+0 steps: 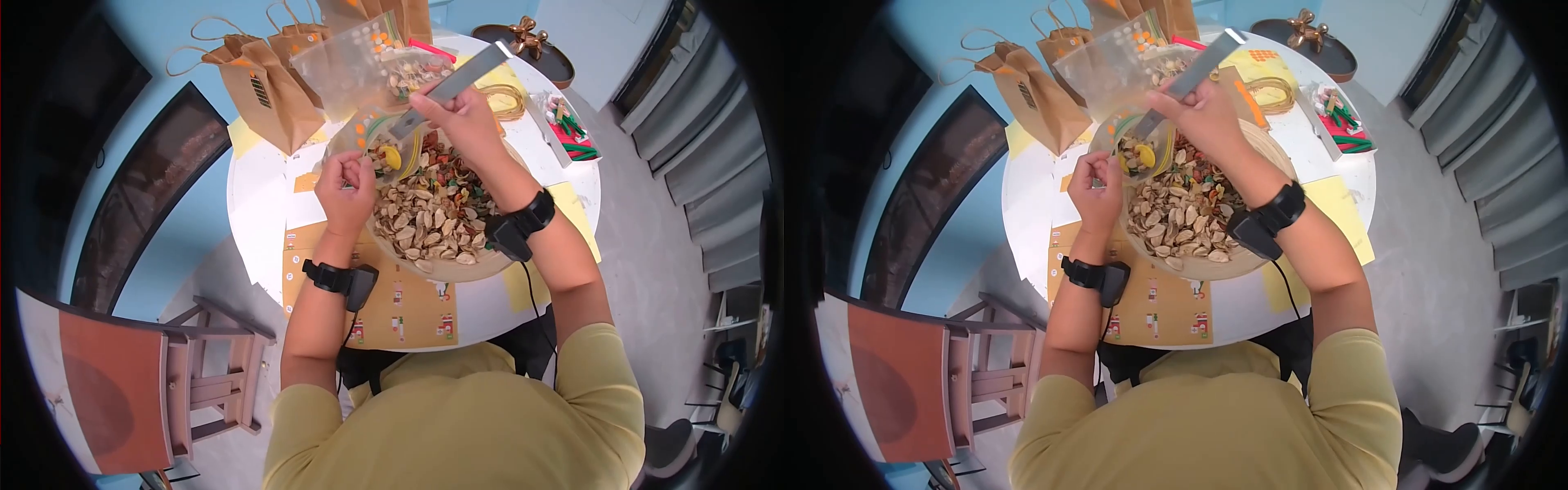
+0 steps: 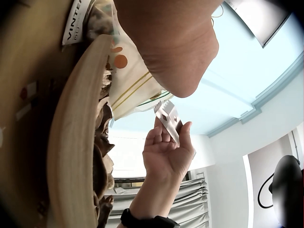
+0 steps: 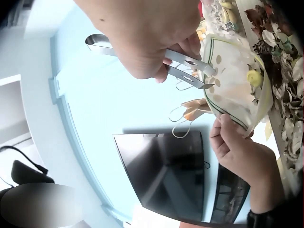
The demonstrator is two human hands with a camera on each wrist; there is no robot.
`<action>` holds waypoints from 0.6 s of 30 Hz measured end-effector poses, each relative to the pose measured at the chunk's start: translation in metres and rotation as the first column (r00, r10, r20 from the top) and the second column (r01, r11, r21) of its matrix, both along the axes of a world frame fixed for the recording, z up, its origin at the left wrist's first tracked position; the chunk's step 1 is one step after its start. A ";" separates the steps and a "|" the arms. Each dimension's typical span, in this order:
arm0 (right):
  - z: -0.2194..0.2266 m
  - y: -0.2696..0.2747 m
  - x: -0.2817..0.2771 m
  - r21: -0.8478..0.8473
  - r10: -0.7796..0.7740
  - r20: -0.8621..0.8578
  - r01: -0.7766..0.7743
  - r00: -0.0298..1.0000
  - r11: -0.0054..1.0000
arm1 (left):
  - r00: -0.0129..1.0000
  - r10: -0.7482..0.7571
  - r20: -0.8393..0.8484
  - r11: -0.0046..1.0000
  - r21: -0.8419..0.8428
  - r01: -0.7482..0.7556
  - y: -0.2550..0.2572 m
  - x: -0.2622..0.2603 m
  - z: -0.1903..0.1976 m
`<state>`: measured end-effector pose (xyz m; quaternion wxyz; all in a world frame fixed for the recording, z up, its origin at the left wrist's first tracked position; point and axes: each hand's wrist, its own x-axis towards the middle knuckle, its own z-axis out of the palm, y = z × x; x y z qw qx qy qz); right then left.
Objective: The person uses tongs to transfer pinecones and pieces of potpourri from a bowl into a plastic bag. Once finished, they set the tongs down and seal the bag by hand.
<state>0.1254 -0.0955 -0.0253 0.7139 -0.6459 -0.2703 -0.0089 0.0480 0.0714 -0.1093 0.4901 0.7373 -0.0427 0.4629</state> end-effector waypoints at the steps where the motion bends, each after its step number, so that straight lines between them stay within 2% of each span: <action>1: 0.003 -0.006 -0.001 0.023 -0.021 -0.037 0.022 0.999 1.000 | 1.000 -0.006 0.002 1.000 0.000 0.006 0.001 0.001 0.000; 5: -0.009 -0.047 0.005 -0.097 -0.090 -0.054 0.085 0.994 0.992 | 1.000 0.006 -0.002 0.999 0.033 -0.005 -0.001 -0.001 0.000; 7: -0.017 -0.066 0.006 -0.233 -0.112 -0.170 0.070 0.979 0.970 | 1.000 0.004 0.004 0.999 0.041 -0.005 -0.002 -0.001 0.001; 11: -0.052 -0.093 0.020 -0.396 -0.211 -0.044 0.176 0.977 0.901 | 1.000 0.013 0.008 0.999 0.051 -0.013 -0.002 -0.001 0.001; 15: -0.050 -0.111 0.011 -0.374 -0.269 -0.038 0.236 0.962 0.897 | 1.000 0.011 0.016 0.999 0.049 -0.012 -0.002 0.000 0.000; 17: -0.047 -0.116 0.009 -0.340 -0.374 -0.090 0.325 0.923 0.883 | 1.000 0.000 0.011 0.998 0.056 0.000 -0.003 0.000 0.000; 18: -0.051 -0.119 0.012 -0.338 -0.379 -0.092 0.329 0.921 0.882 | 1.000 -0.005 0.006 0.998 0.060 0.005 -0.003 -0.001 0.000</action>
